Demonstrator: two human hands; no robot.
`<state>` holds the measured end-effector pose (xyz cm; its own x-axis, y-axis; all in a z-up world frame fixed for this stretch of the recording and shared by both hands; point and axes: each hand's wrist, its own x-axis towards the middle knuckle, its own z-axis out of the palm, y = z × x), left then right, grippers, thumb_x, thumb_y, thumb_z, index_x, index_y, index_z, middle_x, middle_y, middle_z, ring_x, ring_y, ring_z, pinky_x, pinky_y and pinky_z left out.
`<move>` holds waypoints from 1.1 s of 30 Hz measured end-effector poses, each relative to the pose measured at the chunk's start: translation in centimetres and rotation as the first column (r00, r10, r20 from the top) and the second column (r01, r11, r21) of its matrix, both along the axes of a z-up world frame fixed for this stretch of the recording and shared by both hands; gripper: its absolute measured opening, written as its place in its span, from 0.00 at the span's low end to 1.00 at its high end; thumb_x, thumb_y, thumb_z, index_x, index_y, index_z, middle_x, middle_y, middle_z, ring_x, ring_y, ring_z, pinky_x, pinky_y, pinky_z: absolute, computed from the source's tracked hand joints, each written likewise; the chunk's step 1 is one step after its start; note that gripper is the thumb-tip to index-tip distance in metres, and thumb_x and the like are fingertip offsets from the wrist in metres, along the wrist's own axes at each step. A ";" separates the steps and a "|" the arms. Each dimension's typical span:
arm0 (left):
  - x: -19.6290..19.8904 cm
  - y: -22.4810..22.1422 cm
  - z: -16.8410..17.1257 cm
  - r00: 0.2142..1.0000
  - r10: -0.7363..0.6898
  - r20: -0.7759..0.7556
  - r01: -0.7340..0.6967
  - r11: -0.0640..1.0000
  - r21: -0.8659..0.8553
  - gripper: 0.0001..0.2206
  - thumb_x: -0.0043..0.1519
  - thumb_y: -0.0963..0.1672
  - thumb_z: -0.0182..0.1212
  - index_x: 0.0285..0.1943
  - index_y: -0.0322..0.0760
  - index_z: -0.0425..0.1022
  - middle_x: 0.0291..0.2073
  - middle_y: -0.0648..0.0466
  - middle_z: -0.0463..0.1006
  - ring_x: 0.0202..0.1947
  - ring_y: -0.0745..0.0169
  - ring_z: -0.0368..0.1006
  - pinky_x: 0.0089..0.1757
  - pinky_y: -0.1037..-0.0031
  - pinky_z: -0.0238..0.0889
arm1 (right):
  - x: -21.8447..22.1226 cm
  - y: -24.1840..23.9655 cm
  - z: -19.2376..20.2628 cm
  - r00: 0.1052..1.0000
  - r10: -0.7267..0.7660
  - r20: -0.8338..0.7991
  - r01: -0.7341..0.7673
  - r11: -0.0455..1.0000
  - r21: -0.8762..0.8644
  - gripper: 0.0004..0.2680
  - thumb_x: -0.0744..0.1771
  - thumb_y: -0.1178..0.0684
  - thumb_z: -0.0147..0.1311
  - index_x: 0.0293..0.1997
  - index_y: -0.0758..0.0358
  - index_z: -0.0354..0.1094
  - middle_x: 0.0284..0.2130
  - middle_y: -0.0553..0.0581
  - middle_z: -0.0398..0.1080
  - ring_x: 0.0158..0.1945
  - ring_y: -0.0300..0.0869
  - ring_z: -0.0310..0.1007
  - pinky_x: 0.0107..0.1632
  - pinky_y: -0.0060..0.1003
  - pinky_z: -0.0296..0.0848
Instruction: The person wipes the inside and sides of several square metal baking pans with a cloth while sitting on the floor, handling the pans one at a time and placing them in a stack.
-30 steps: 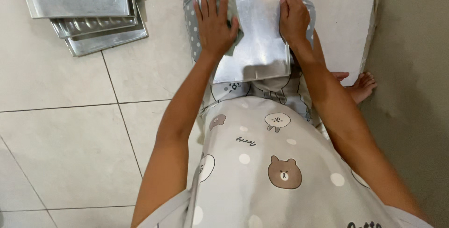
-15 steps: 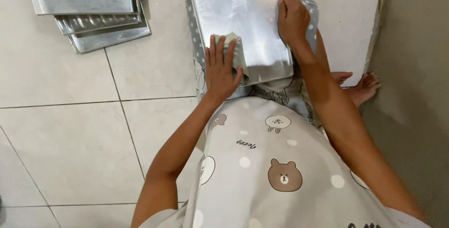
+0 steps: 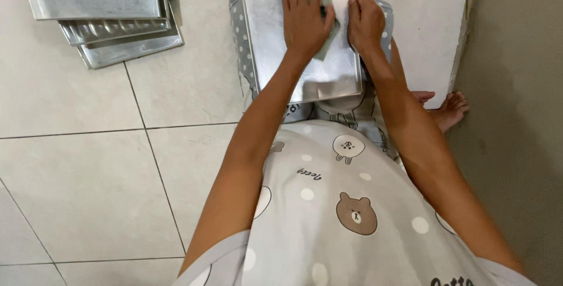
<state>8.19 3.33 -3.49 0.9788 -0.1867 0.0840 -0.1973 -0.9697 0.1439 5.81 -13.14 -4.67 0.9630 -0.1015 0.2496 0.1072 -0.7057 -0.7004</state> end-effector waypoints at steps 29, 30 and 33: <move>-11.6 -1.6 5.7 0.981 -0.172 0.088 0.192 0.918 -0.348 0.27 0.68 0.45 0.58 0.77 0.41 0.58 0.75 0.42 0.60 0.80 0.37 0.48 0.74 0.45 0.49 | -0.8 0.2 1.9 0.985 -0.006 -0.173 0.044 0.976 0.215 0.14 0.73 0.49 0.40 0.64 0.54 0.69 0.54 0.56 0.77 0.54 0.47 0.76 0.51 0.40 0.70; -11.0 -1.7 5.1 0.981 -0.175 0.080 0.192 0.917 -0.350 0.27 0.68 0.45 0.58 0.77 0.41 0.58 0.75 0.42 0.60 0.80 0.37 0.48 0.74 0.45 0.49 | -0.9 0.0 1.3 0.983 -0.010 -0.181 0.049 0.976 0.214 0.14 0.73 0.49 0.40 0.64 0.54 0.69 0.54 0.56 0.77 0.54 0.47 0.76 0.51 0.40 0.70; -8.1 -2.4 3.0 0.973 -0.209 -0.096 0.158 0.911 -0.382 0.30 0.70 0.47 0.52 0.82 0.46 0.50 0.80 0.47 0.53 0.83 0.44 0.36 0.76 0.47 0.34 | -0.6 -0.5 0.8 0.994 0.022 -0.107 -0.002 0.984 0.179 0.16 0.75 0.43 0.38 0.68 0.54 0.67 0.58 0.57 0.75 0.58 0.48 0.76 0.51 0.39 0.72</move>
